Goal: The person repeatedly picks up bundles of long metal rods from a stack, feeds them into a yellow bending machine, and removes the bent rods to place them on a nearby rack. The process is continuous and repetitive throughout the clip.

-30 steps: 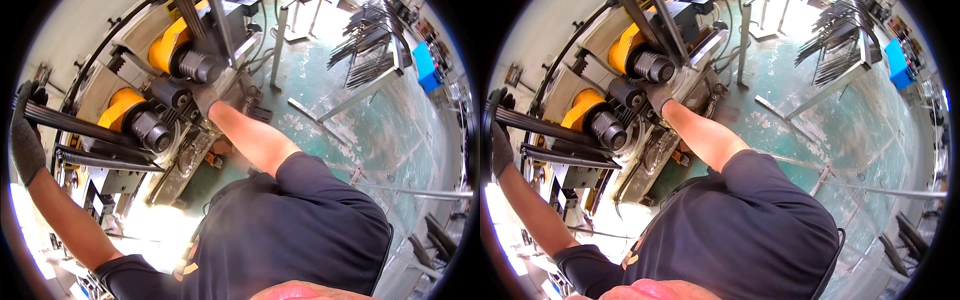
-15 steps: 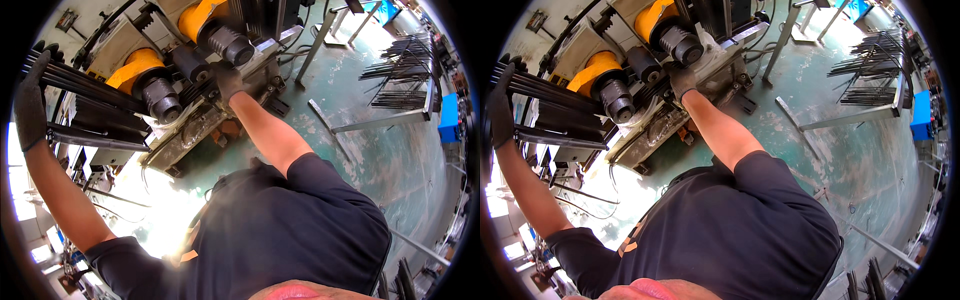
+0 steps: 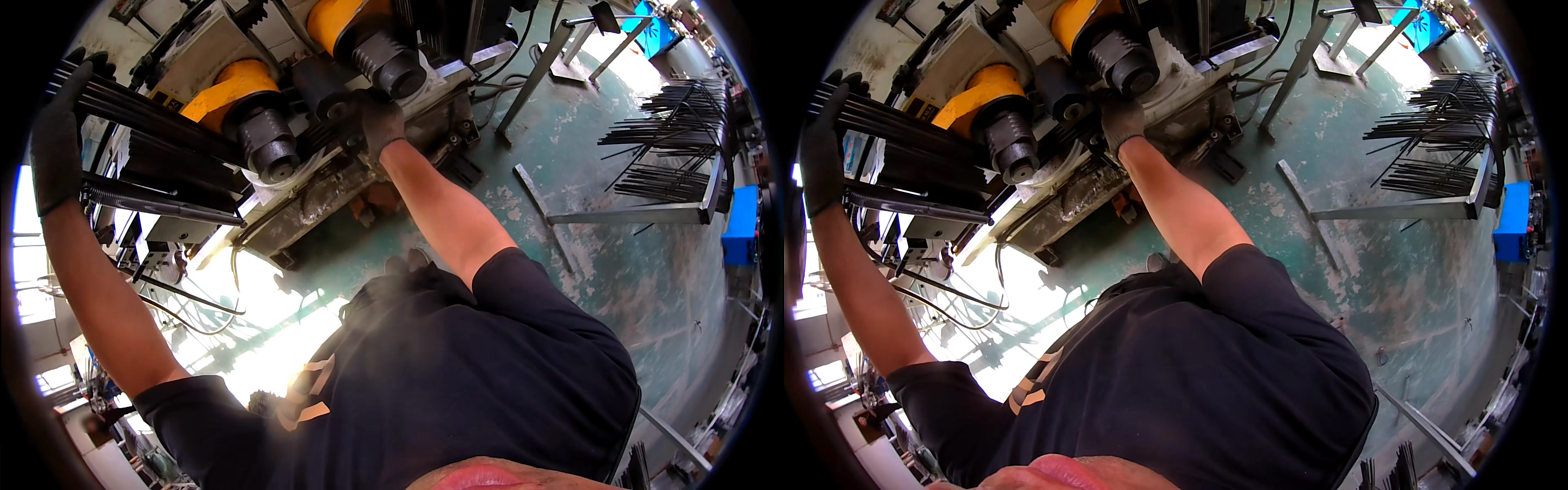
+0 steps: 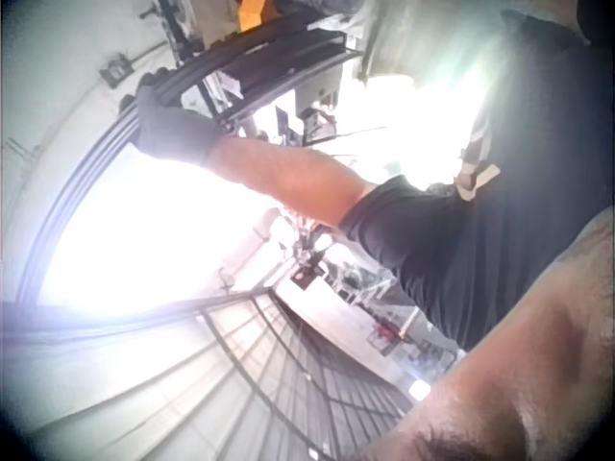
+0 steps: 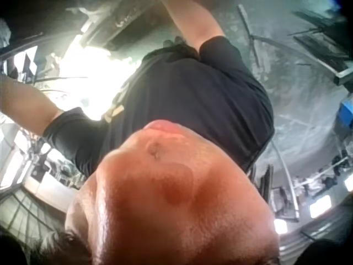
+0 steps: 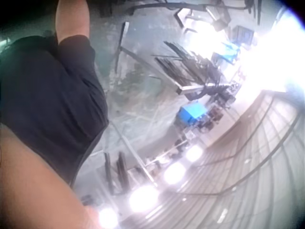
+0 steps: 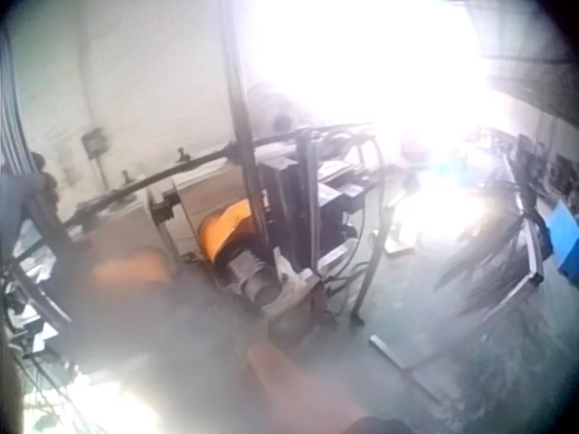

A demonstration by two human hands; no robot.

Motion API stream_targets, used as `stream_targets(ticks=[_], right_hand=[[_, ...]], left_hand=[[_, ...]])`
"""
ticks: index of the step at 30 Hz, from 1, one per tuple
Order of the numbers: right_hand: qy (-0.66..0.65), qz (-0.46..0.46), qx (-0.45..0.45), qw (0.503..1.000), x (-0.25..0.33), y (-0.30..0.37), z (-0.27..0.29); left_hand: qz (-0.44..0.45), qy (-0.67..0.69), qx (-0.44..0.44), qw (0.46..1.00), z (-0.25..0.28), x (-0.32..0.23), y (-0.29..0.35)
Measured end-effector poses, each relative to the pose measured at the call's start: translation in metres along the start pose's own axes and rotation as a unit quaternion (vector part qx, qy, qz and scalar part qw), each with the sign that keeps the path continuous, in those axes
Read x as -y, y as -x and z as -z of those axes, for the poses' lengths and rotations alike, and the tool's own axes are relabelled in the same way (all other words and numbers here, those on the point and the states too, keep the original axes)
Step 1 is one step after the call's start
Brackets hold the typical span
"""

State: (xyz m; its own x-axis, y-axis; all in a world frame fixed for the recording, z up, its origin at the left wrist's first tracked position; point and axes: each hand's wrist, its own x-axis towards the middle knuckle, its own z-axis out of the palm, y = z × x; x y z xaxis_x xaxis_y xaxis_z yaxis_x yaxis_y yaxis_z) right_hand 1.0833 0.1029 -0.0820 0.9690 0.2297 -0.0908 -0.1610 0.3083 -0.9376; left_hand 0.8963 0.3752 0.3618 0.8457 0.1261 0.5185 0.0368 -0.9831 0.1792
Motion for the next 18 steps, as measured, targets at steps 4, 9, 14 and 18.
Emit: stream_targets(ticks=[4,9,14,18], right_hand=[[0.033,-0.026,-0.018,0.999,0.004,-0.003,0.003],[0.066,0.048,-0.018,0.996,-0.011,-0.017,0.006],[0.05,-0.004,-0.03,0.998,0.008,-0.003,-0.006],[0.158,-0.042,0.029,0.986,0.049,0.025,-0.014]], left_hand=[[0.04,0.09,-0.002,0.995,-0.008,-0.019,0.001],[-0.016,0.06,-0.023,0.998,-0.011,-0.017,-0.002],[0.046,0.074,-0.004,0.996,-0.012,-0.018,-0.003],[-0.031,0.055,-0.04,0.997,-0.009,0.012,-0.002]])
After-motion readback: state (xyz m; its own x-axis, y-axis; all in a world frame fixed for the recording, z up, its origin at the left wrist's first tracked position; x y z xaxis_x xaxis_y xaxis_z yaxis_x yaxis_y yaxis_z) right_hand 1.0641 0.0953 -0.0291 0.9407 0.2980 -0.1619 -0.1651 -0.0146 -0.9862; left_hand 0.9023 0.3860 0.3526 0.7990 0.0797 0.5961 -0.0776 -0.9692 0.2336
